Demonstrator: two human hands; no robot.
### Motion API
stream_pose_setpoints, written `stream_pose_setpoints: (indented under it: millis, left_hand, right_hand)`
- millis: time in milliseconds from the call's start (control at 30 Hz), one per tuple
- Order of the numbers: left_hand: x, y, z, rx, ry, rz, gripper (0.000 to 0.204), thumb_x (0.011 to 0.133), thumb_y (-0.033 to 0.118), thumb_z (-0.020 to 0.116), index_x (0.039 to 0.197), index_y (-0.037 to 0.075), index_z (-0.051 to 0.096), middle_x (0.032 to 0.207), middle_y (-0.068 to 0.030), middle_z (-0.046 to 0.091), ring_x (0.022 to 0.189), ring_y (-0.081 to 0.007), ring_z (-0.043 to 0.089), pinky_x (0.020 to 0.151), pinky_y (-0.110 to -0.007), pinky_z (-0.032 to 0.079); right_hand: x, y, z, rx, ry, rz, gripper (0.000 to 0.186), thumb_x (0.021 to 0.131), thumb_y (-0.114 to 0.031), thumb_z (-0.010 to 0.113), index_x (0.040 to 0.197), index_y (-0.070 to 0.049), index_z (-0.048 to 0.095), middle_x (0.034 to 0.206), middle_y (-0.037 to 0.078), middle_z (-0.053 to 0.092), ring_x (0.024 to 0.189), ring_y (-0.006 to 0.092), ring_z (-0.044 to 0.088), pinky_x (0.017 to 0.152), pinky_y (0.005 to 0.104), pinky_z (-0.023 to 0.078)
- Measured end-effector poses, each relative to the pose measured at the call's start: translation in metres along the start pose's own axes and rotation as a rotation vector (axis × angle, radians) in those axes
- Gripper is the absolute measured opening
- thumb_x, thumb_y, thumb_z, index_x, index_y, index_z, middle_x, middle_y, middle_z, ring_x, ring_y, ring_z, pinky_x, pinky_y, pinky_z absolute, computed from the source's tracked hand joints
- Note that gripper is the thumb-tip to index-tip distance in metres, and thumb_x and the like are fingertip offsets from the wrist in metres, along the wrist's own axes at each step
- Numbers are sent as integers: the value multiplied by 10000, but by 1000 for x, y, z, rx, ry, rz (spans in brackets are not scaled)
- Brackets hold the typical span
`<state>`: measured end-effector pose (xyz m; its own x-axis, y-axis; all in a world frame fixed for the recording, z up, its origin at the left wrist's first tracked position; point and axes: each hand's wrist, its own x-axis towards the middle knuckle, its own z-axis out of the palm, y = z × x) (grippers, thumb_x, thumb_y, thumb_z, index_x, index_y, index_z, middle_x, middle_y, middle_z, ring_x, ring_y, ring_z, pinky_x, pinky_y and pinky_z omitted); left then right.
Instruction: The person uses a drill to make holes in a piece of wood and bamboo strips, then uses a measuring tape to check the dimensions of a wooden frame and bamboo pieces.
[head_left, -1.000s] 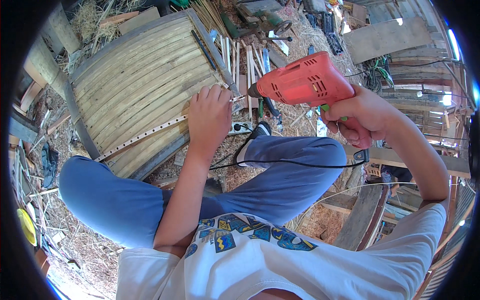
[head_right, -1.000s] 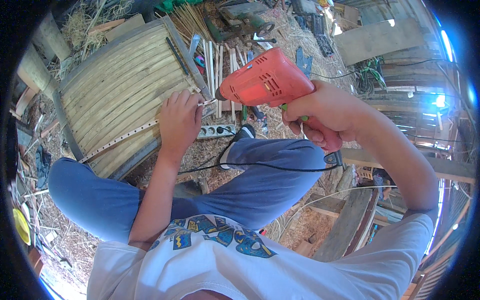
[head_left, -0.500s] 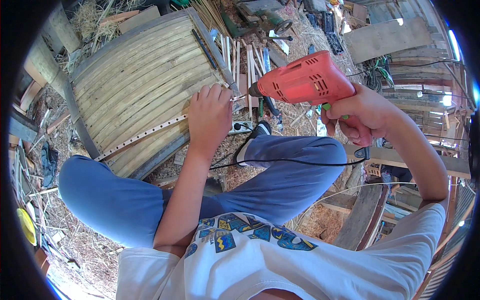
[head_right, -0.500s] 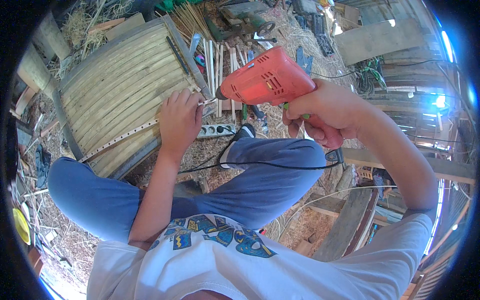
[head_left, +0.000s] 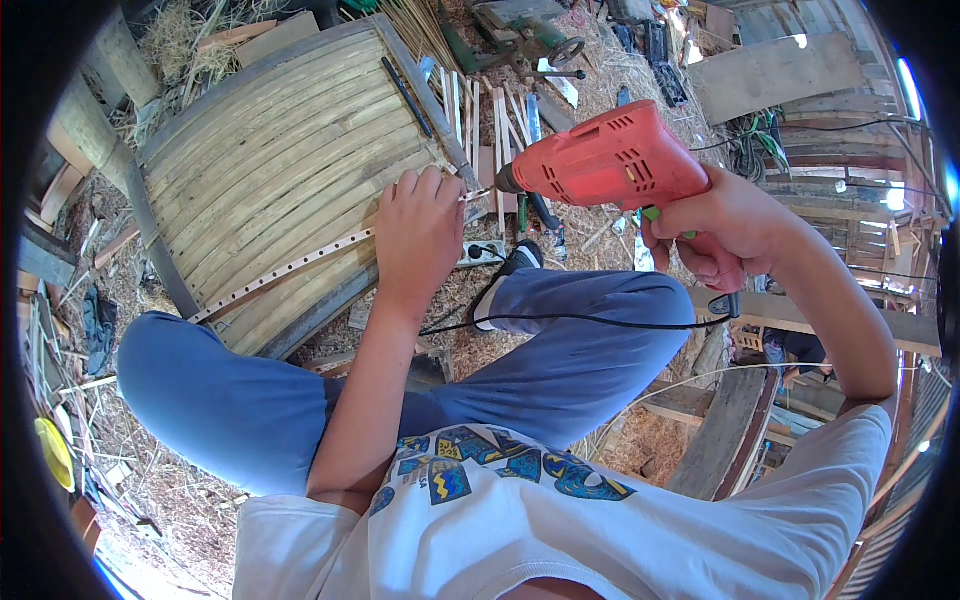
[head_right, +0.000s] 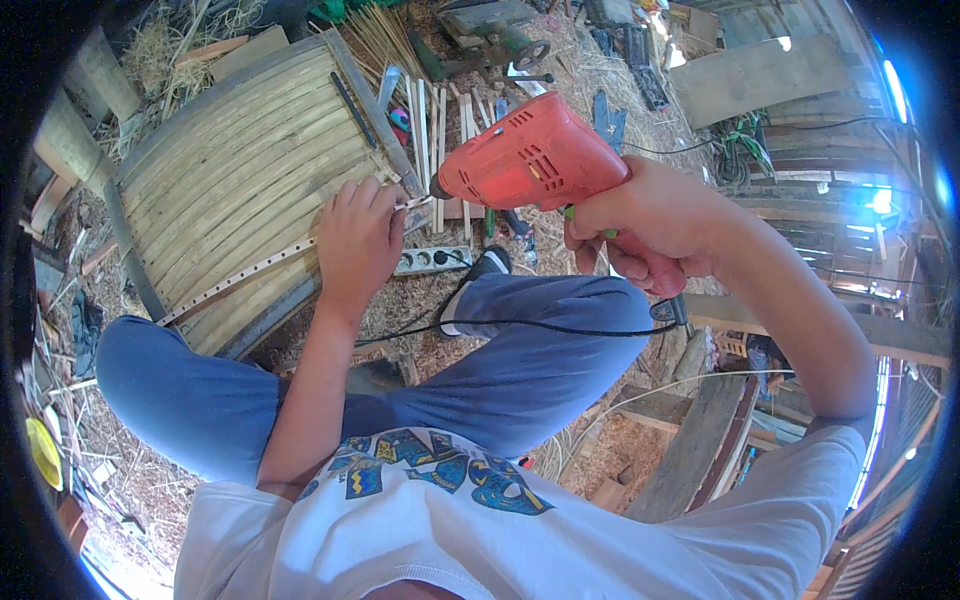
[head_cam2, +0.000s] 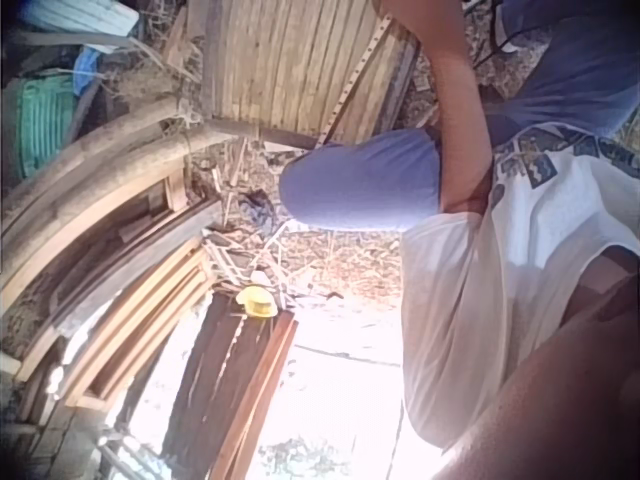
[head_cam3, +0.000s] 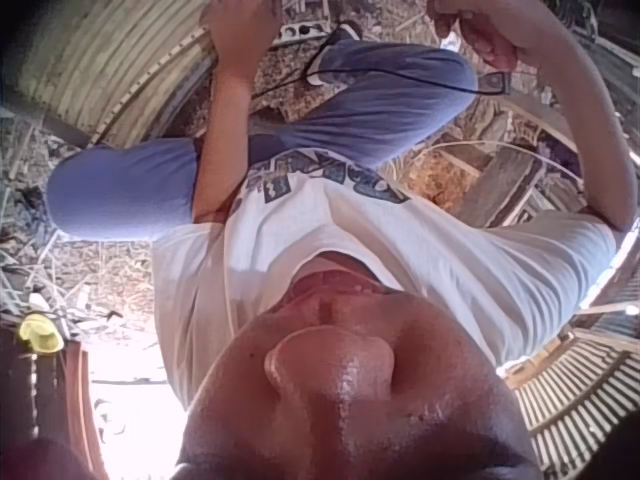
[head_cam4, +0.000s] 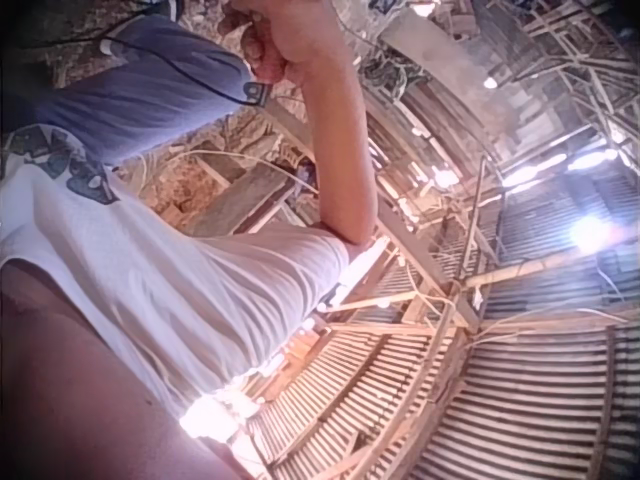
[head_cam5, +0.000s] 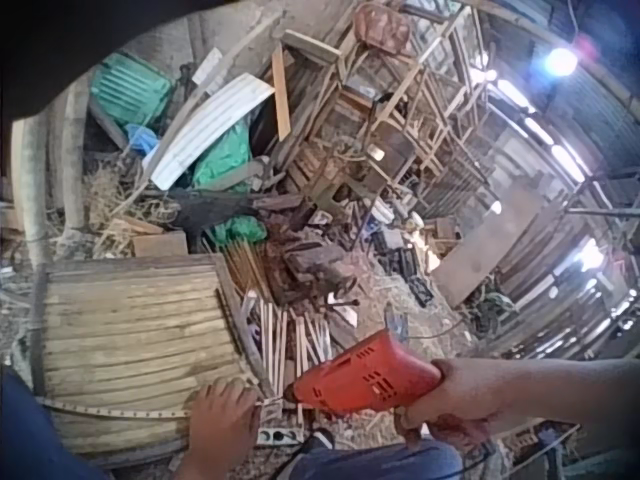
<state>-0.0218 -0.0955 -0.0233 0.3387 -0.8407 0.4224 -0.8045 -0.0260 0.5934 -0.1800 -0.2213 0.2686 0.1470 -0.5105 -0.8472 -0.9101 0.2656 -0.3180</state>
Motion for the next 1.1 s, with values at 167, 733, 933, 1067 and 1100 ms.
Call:
stream_pose_setpoints:
  millis: [167, 733, 933, 1067, 1100]
  left_hand:
    - [0, -1, 0, -3, 12, 2, 179, 865, 139, 758, 998, 112, 642, 954, -61, 579, 974, -280, 587, 835, -427, 456]
    - [0, -1, 1, 4, 20, 11, 183, 861, 134, 757, 1002, 121, 640, 951, -57, 579, 969, -278, 589, 835, -427, 459]
    - [-1, -2, 2, 11, 14, 6, 186, 860, 137, 758, 1004, 126, 641, 956, -52, 580, 969, -274, 589, 829, -427, 461]
    - [-1, -2, 3, -9, 37, 5, 182, 851, 148, 769, 996, 133, 661, 933, -65, 571, 948, -288, 594, 809, -444, 470]
    - [0, -2, 3, -9, 37, 5, 182, 851, 148, 769, 996, 133, 661, 933, -65, 571, 948, -288, 594, 809, -444, 470]
  right_hand:
    - [1, 1, 0, 2, 6, -11, 463, 858, -111, 696, 1301, -10, 605, 822, 142, 698, 423, 130, 516, 344, 322, 402]
    - [-1, 1, 2, -4, 32, 38, 557, 835, -120, 685, 1377, -46, 582, 748, 84, 612, 432, 126, 507, 347, 330, 398]
    - [-4, -3, 9, -49, 54, -34, 360, 836, -86, 701, 1166, 2, 587, 745, 122, 641, 400, 136, 522, 344, 312, 430]
    - [-1, -1, 5, -43, 22, -23, 422, 836, -107, 704, 1229, 7, 597, 788, 110, 662, 433, 133, 526, 342, 327, 388]
    - [0, 0, 4, -36, 11, -26, 415, 837, -106, 705, 1222, 7, 601, 787, 110, 663, 432, 133, 526, 341, 326, 387]
